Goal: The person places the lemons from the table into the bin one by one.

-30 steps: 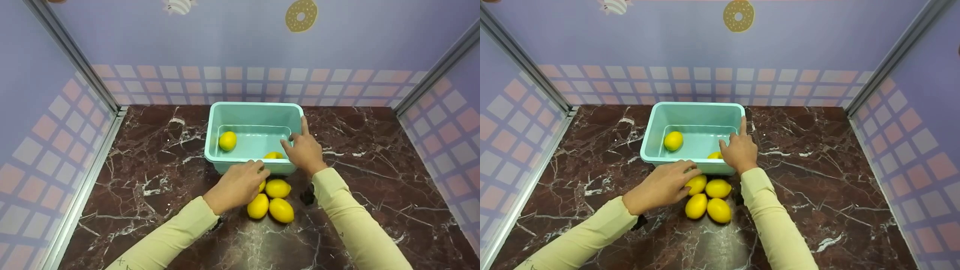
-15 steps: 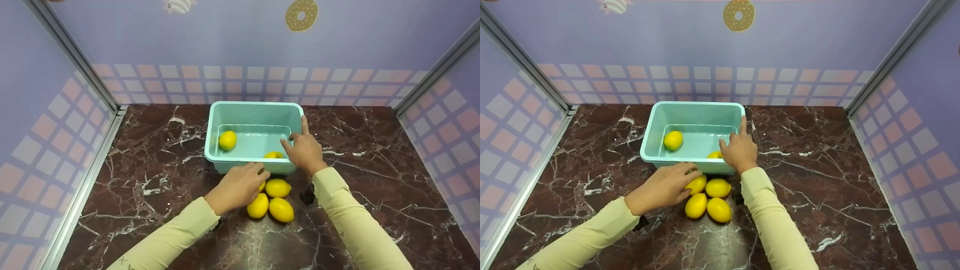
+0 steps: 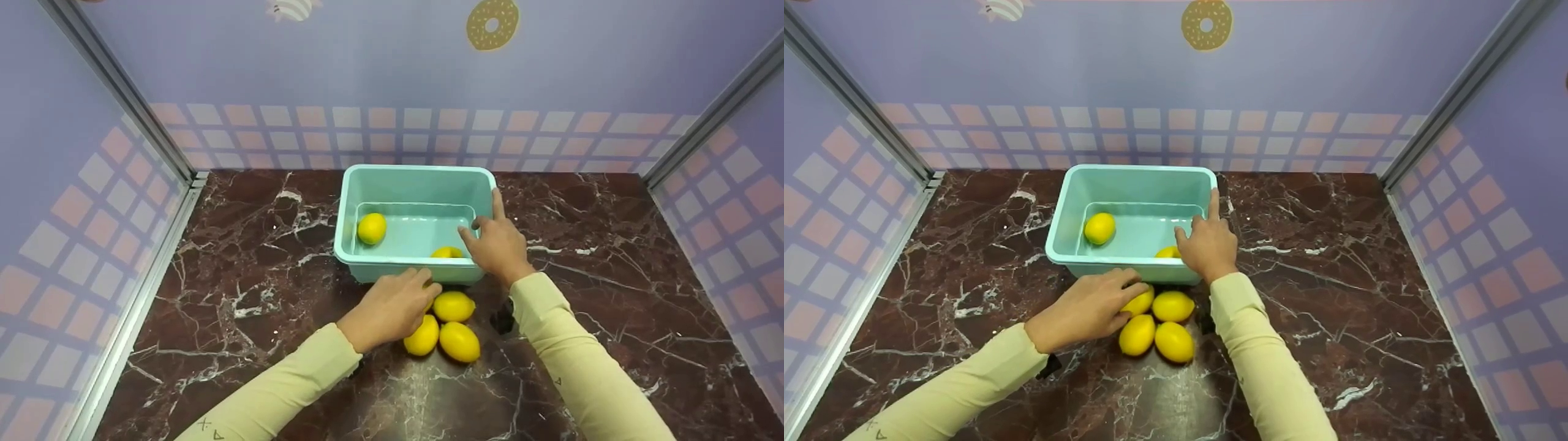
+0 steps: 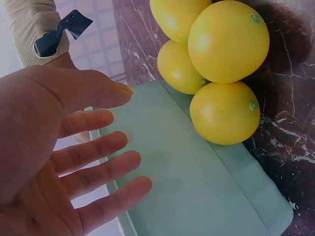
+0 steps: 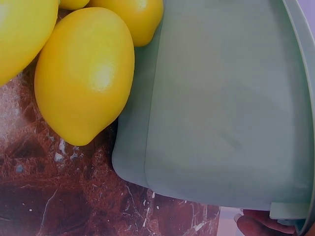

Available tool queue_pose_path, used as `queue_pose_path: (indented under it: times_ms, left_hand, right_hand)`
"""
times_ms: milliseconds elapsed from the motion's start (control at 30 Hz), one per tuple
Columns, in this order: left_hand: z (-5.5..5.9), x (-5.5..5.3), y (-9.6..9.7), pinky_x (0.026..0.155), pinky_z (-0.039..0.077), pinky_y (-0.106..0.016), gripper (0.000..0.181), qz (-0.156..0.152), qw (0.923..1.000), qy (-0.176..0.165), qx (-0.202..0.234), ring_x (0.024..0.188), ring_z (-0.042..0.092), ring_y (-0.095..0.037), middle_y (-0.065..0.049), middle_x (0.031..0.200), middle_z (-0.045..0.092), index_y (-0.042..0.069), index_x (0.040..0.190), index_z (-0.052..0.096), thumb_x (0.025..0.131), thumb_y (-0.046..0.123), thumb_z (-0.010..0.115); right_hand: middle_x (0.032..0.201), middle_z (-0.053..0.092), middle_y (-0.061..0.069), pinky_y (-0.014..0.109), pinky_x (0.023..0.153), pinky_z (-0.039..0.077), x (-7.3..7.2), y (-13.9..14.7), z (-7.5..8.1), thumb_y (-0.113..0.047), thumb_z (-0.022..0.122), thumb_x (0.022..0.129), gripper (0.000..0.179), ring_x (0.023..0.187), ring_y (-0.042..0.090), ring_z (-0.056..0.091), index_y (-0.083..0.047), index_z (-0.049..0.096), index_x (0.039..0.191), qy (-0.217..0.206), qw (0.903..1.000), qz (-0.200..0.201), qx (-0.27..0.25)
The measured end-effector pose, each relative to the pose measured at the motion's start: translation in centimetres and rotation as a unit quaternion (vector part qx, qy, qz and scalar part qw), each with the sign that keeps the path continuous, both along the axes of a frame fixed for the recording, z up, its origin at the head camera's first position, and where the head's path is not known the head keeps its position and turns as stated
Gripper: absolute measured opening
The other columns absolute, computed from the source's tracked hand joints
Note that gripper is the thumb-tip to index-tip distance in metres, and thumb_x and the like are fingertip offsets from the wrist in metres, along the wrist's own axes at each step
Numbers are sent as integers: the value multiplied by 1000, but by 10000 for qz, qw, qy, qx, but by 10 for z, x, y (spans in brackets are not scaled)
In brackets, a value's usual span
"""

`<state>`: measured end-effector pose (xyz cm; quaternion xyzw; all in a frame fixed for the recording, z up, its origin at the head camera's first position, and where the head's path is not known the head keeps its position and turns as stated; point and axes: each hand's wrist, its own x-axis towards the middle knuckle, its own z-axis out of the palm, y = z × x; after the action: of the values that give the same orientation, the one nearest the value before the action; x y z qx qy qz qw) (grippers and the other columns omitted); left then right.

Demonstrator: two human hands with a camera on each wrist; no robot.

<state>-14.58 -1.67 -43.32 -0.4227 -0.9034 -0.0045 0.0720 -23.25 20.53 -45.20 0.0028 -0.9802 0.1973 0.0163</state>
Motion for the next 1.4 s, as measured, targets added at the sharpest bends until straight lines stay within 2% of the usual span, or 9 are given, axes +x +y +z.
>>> queue_pose_path:
  times_ms: [200, 533, 967, 1167, 1400]
  left_hand:
    - [-1, 0, -1, 53, 51, -32, 12, -38, 9999, 79, 83, 76, 56, -19, -1, 91, 56, 15, 99, 64, 87, 17, 64]
    - [-5, -1, 1, 52, 50, -31, 13, 19, 10000, -20, -6, 76, 56, -18, -2, 94, 55, 15, 102, 64, 89, 19, 62]
    - [-10, -4, 2, 50, 49, -31, 15, 47, 9998, -180, -77, 76, 55, -19, -2, 94, 54, 15, 102, 65, 87, 16, 64]
    - [-12, -3, 1, 51, 50, -31, 13, -8, 9998, -219, -6, 76, 55, -19, -2, 93, 56, 15, 99, 66, 86, 13, 63]
    - [-15, -5, 1, 54, 52, -32, 17, -18, 9996, -265, 13, 80, 57, -19, -1, 103, 60, 17, 102, 69, 87, 13, 63]
  right_hand:
    - [164, 2, 10, 50, 68, 50, 0, 1, 0, -49, 50, 94, 52, 94, 36, 62, -5, 67, 116, -14, 10000, 19, -40]
    - [164, 1, 8, 52, 73, 49, 0, 0, -1, -49, 51, 94, 51, 101, 37, 61, -5, 67, 116, -86, 9999, -31, -52]
    - [164, 1, 8, 52, 72, 50, 0, 0, 0, -50, 50, 94, 52, 97, 37, 61, -5, 67, 113, -56, 10000, -3, 6]
    - [164, 2, 10, 54, 75, 51, 0, 0, 1, -49, 50, 95, 52, 102, 39, 61, -3, 67, 114, -69, 10000, 17, 57]
    - [164, 2, 10, 55, 75, 51, 0, 0, 1, -49, 50, 94, 52, 104, 39, 61, -3, 67, 115, -64, 10000, -2, 40]
